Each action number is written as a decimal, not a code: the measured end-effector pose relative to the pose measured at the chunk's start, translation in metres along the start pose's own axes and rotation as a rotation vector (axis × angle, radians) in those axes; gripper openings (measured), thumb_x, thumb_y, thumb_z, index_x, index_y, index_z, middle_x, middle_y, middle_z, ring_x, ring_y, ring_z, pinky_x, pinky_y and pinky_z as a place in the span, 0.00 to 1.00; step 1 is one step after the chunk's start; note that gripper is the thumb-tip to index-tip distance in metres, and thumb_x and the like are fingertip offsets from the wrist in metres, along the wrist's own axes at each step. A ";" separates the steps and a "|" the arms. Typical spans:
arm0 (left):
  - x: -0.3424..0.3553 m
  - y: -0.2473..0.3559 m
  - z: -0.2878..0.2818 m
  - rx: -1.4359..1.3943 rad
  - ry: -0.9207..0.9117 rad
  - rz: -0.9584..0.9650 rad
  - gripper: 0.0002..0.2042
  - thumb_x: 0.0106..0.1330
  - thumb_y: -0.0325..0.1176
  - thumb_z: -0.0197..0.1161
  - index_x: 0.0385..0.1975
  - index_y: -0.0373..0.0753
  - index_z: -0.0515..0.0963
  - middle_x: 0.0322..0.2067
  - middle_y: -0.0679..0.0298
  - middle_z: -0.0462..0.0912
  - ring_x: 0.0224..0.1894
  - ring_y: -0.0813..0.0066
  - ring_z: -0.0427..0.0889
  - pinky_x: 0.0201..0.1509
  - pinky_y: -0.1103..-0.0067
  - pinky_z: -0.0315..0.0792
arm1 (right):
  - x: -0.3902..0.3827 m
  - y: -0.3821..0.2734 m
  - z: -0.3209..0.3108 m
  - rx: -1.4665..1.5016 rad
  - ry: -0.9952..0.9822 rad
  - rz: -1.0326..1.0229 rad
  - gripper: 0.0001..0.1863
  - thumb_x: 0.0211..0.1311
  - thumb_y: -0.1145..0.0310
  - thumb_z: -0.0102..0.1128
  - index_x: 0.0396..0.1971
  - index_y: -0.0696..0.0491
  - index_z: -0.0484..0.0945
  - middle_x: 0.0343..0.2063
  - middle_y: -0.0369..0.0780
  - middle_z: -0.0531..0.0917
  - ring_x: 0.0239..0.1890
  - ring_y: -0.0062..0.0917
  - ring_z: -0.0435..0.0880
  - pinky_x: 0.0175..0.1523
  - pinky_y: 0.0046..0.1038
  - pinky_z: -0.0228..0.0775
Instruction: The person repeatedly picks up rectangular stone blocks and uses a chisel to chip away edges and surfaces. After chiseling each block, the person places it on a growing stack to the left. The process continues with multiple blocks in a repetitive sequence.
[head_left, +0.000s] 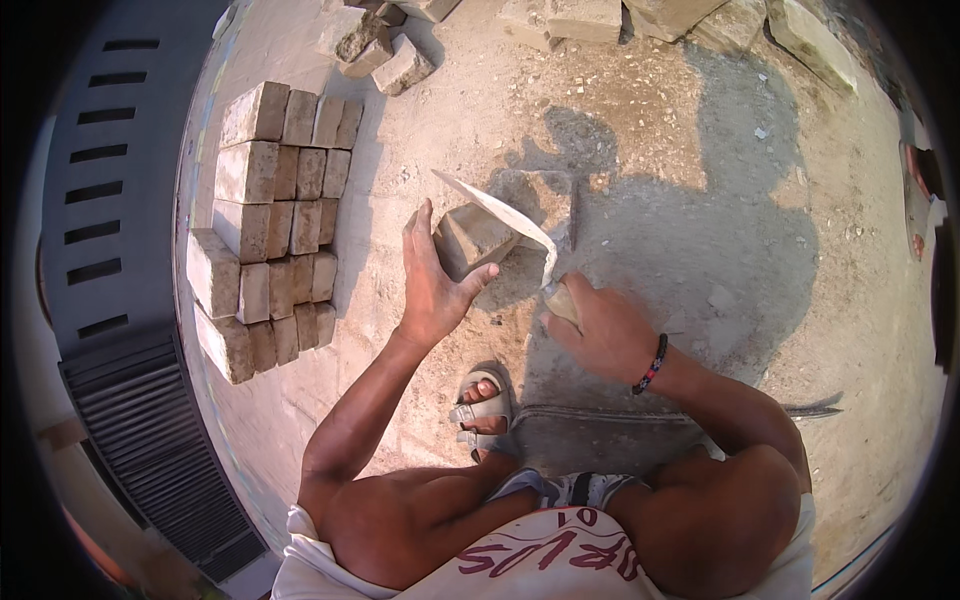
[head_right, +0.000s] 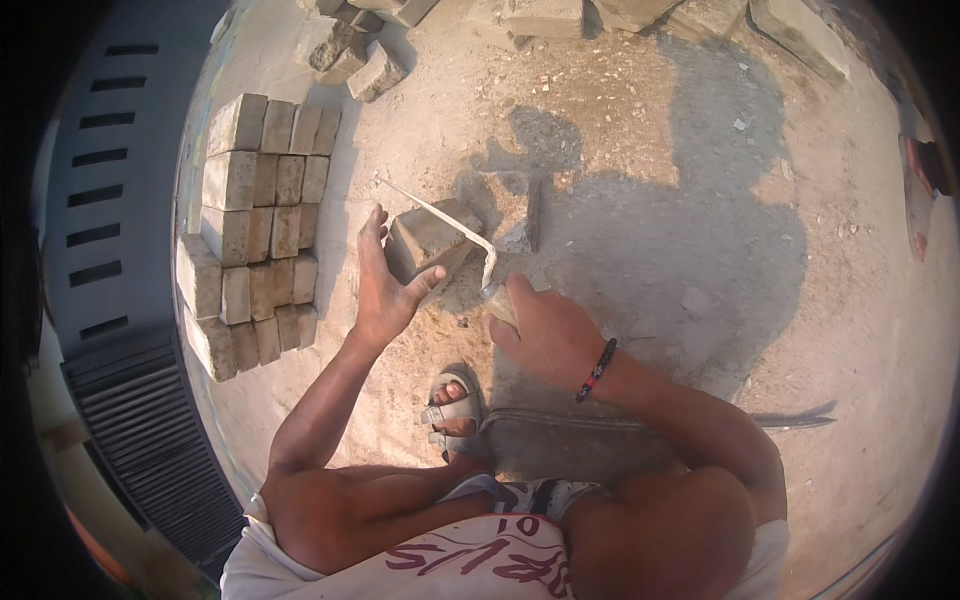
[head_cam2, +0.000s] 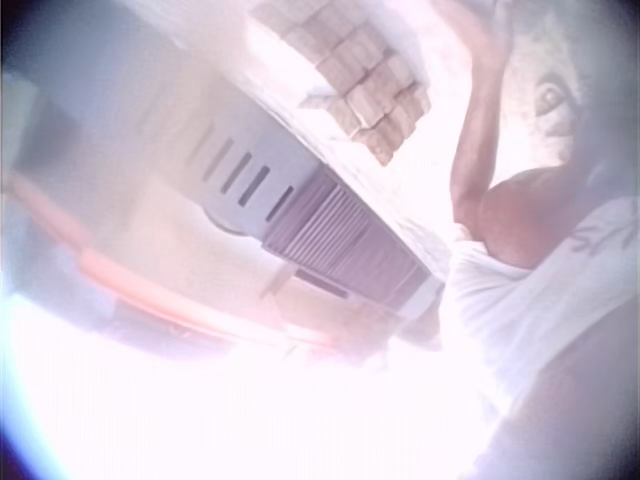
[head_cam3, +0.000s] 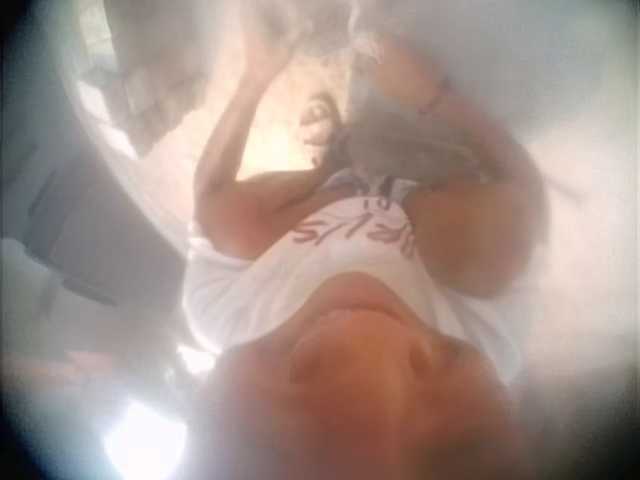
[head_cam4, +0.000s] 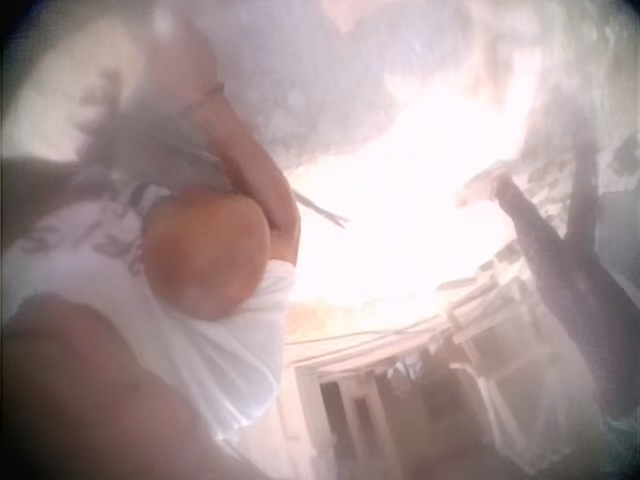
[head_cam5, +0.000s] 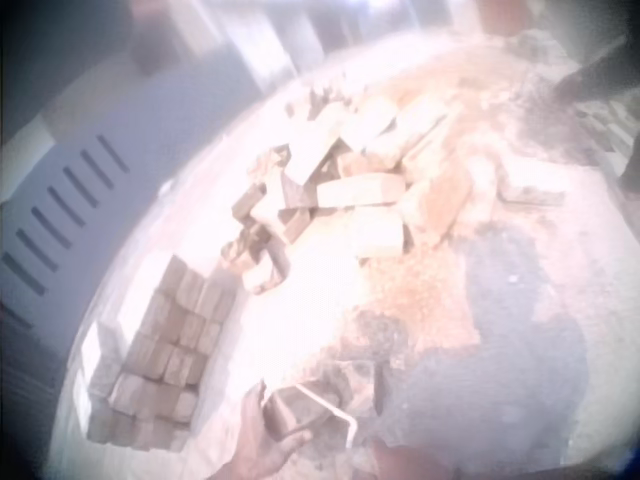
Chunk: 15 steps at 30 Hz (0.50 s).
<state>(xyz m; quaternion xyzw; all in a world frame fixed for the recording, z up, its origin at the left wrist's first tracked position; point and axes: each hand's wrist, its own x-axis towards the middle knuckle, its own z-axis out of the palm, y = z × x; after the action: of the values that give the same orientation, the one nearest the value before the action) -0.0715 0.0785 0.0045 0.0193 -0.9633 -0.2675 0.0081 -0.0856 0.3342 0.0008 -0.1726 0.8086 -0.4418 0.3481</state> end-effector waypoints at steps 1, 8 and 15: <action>0.007 0.004 0.000 0.018 -0.030 -0.007 0.52 0.52 0.39 0.78 0.69 0.25 0.48 0.60 0.39 0.62 0.63 0.45 0.63 0.68 0.61 0.60 | 0.008 0.017 0.014 0.016 0.002 0.013 0.22 0.65 0.59 0.56 0.43 0.64 0.67 0.30 0.61 0.81 0.36 0.57 0.81 0.42 0.51 0.71; 0.025 0.017 -0.030 -0.031 -0.226 -0.203 0.39 0.47 0.36 0.81 0.55 0.27 0.63 0.51 0.46 0.76 0.54 0.53 0.78 0.60 0.67 0.72 | 0.017 0.058 -0.003 0.004 0.159 -0.084 0.20 0.66 0.58 0.59 0.40 0.62 0.71 0.27 0.53 0.80 0.24 0.45 0.81 0.33 0.42 0.73; 0.021 0.068 -0.093 -0.646 0.036 -0.143 0.42 0.43 0.36 0.84 0.56 0.32 0.64 0.49 0.55 0.77 0.52 0.65 0.79 0.59 0.71 0.73 | -0.024 0.031 -0.045 0.449 0.151 -0.054 0.18 0.67 0.58 0.59 0.40 0.59 0.71 0.23 0.37 0.75 0.23 0.18 0.74 0.27 0.25 0.67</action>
<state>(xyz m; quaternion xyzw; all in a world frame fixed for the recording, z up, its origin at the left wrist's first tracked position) -0.0922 0.0875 0.1193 0.0879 -0.8246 -0.5587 0.0120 -0.1006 0.3923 0.0013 -0.0789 0.7089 -0.6314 0.3043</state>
